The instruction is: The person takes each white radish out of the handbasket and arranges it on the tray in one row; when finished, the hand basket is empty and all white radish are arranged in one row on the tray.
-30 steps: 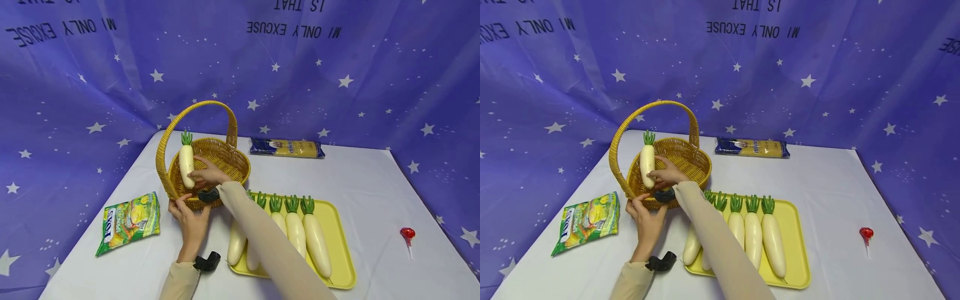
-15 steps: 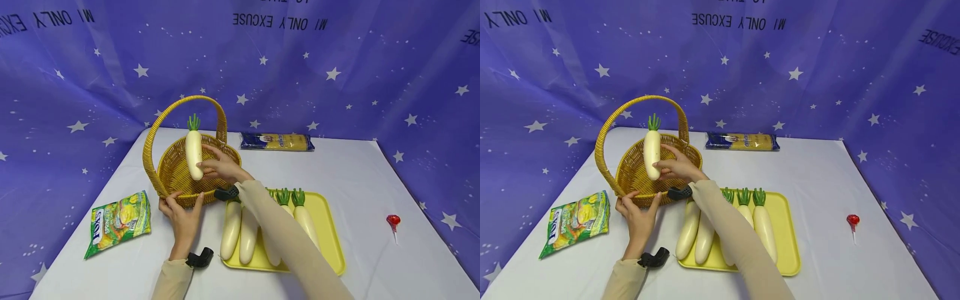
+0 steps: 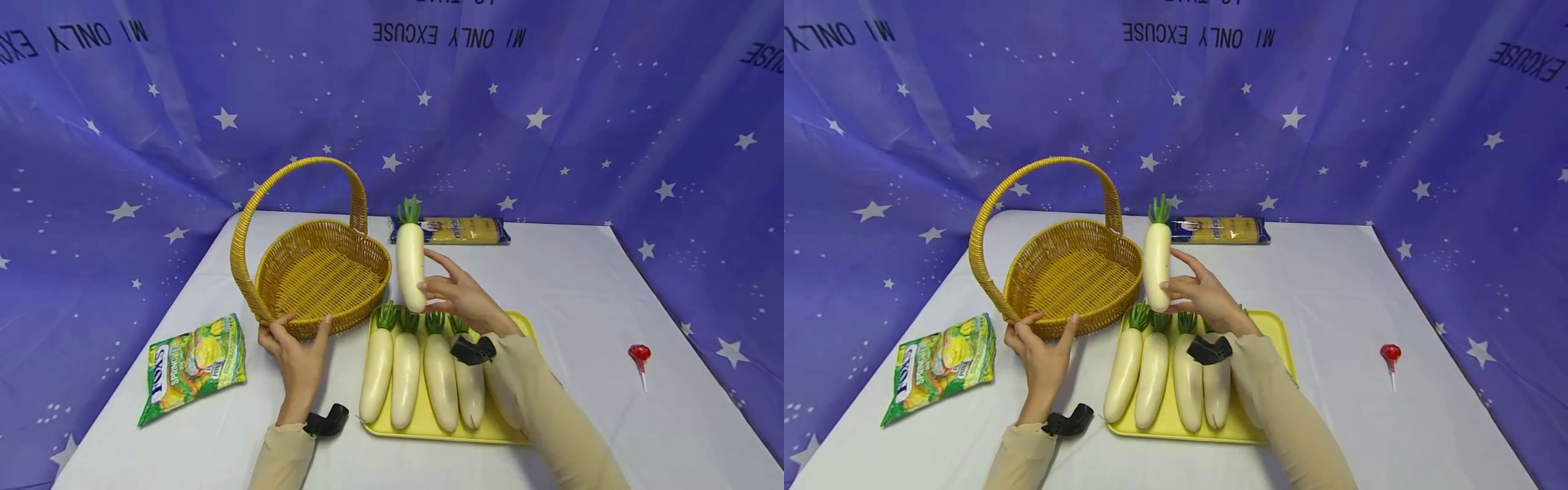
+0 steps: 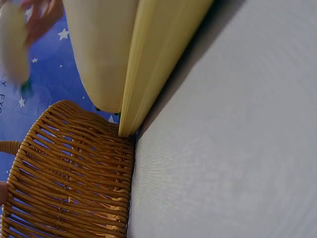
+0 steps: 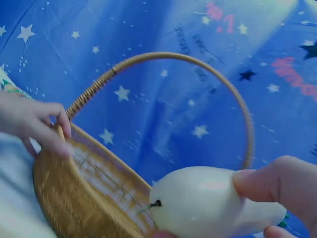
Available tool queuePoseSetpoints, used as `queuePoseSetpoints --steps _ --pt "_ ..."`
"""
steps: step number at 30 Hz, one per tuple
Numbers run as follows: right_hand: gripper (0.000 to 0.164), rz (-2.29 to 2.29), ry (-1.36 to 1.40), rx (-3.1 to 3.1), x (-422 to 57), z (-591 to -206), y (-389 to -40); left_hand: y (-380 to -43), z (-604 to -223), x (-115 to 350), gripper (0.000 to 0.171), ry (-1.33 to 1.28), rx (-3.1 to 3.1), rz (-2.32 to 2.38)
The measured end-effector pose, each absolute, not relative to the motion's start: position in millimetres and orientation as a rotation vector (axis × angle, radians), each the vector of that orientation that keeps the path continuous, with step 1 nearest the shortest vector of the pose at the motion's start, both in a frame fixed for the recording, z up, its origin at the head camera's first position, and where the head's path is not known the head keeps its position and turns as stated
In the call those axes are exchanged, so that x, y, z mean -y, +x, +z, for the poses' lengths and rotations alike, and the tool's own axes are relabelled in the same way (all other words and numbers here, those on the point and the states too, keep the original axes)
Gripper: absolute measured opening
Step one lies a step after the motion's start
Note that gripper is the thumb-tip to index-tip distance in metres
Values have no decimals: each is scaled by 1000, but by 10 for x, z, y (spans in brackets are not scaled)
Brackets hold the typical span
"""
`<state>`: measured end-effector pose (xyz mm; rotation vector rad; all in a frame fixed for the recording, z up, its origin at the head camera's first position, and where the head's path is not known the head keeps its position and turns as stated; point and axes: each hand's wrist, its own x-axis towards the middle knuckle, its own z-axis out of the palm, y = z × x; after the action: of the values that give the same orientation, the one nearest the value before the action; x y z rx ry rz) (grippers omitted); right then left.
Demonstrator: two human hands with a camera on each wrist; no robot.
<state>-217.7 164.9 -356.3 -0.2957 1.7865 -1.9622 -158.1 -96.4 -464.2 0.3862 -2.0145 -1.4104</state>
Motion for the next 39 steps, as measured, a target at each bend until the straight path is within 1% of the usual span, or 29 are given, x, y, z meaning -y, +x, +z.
queuePoseSetpoints --steps 9,16,23,27,39 --pt "72 -1848 -167 -2036 -2586 -3799 -1703 -1577 -4640 954 60 377 2017 -1408" --pt "74 -1743 -63 -2110 -3014 -4013 -1369 -1580 -4657 956 61 379 2022 -1427" --pt "76 -1599 124 -2176 -3192 -4155 -1138 -1580 -4654 960 61 369 2017 -1416" --pt "76 -1517 174 -2218 -3215 -4173 -1043 -1575 -4644 956 61 376 2024 -1419" --pt "76 -1418 168 -2319 -3128 -4219 -946 -1572 -4641 959 60 390 2029 -1417"
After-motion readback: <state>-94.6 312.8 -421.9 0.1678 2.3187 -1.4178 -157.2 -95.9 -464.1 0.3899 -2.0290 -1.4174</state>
